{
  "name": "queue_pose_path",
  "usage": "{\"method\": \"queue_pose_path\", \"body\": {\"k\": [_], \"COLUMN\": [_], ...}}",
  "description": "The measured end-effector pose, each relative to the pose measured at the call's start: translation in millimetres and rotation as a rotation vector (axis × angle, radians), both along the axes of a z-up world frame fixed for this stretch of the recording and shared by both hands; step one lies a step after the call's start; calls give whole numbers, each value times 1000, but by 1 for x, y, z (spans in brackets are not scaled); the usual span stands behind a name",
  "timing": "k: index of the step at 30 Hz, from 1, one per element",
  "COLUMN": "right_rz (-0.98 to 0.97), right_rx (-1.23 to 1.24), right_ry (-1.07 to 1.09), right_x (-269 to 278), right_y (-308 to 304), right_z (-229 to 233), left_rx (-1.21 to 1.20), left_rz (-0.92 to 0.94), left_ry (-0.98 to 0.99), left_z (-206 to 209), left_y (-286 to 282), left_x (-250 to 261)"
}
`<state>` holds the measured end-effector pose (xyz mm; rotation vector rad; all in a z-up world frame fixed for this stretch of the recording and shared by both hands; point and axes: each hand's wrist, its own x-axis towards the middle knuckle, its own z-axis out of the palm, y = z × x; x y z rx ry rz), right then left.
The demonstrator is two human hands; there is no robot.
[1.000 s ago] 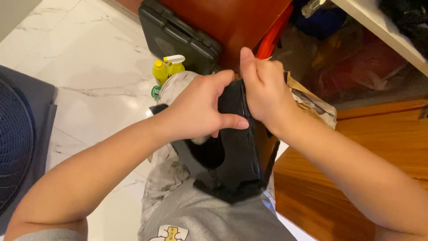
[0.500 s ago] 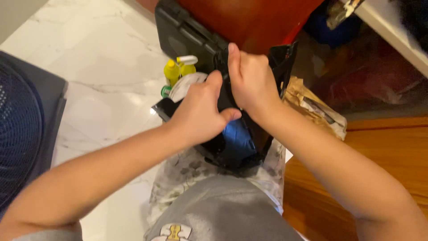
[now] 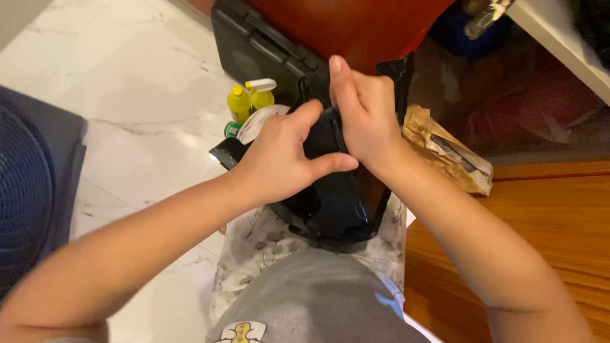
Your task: The person sits on the floor and repeatedly attempts to snap together two black plastic components. They use a hammer to tap the edges to force the pieces to align, then test the fit by hand multiple times.
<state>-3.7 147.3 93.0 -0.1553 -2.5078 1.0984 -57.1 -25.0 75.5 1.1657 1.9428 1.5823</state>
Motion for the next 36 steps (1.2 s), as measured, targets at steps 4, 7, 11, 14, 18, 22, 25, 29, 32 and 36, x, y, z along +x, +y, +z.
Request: {"method": "queue_pose_path", "body": {"k": [4,7,11,14,18,22,25,29,32,36], "right_rz": [32,-124,-479,-98,-297,-509,-526,-524,-578,-575], "right_rx": [-191,331,-32,159,-153,-390,-282,-459,-630,-476], "right_ry": [4,287,-345,-61,-21,-210,-277,-146,-156,-194], "right_x": [12,46,107,125,111,103,101,104,112,112], "right_y": [6,4,3,2,11,5,3,-1,7,2], "right_z": [7,22,43,31,-2,-34,-44,-44,-31,-30], "left_rx": [28,60,258,255,120,-34,-117,-54,28,-273], "left_rz": [-137,-29,44,-7,-117,-253,-255,-235,-419,-350], "left_ry": [-332,-294,-521,-554,-477,-391,-324,-173,125,371], "left_z": [10,13,16,15,21,25,24,22,22,33], "left_y": [1,0,-3,3,14,4,-2,-11,-24,-29], "left_x": [-1,8,10,12,28,26,26,34,7,16]}}
